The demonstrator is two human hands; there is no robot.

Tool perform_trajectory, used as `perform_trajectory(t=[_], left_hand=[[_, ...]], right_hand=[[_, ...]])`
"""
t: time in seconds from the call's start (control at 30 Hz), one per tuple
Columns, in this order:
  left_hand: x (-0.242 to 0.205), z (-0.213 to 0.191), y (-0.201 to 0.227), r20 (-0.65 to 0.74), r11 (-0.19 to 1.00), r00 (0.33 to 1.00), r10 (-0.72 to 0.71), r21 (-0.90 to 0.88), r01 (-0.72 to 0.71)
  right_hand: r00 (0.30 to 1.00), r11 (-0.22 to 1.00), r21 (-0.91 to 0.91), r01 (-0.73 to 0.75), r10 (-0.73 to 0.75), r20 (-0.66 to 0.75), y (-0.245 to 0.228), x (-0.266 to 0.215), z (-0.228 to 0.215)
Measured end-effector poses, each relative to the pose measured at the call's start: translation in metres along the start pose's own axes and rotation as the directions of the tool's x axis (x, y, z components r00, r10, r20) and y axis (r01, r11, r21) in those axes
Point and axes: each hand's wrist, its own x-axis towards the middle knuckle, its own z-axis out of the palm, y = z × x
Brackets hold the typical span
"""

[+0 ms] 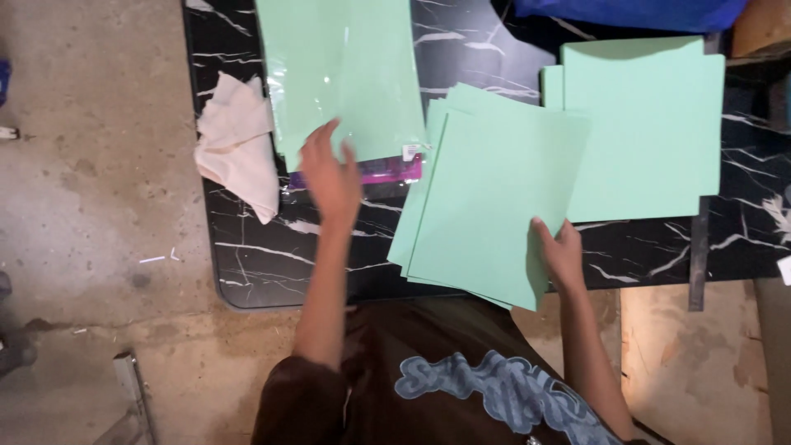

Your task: The person folds a light green sheet of paper in half multiple times to create a creased stack. They then unfold the paper and place it on a pile of similar sheets on the table. The person continues to pick up and fold additional sheets of paper.

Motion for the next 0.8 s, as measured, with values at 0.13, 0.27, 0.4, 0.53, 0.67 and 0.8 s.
perform_trajectory(t=[0.13,0.27,0.4,0.53,0.67,0.8], left_hand=[[-0.004,-0.046,-0.043,0.112,0.933,0.978,0.174,0.298,-0.200],[0.009,-0.050,-0.078,0.163,0.782,0.879,0.447,0.405,-0.473],[0.015,-0.062,-0.066,0.144,0.789,0.852,0.504,0.325,-0.521],[0.003,-0.093,-0.035,0.377,0.776,0.826,0.419,0.324,-0.542],[-0.021,-0.139,0.062,0.719,0.720,0.645,0.261,0.300,-0.626],[-0.026,-0.157,0.159,0.843,0.761,0.237,0.483,-0.271,-0.589]], right_hand=[[0.997,0.988,-0.135,-0.077,0.074,-0.028,-0.028,-0.013,0.002],[0.992,0.992,-0.023,-0.125,0.125,-0.005,-0.024,-0.013,0.003],[0.986,0.987,0.025,-0.160,0.160,-0.041,-0.004,-0.010,0.006],[0.971,0.969,0.066,-0.238,0.240,-0.024,-0.022,-0.023,0.012],[0.995,0.979,0.179,-0.102,0.101,0.015,0.009,-0.015,0.009],[0.987,0.960,0.231,-0.160,0.163,0.008,0.005,-0.017,0.010]])
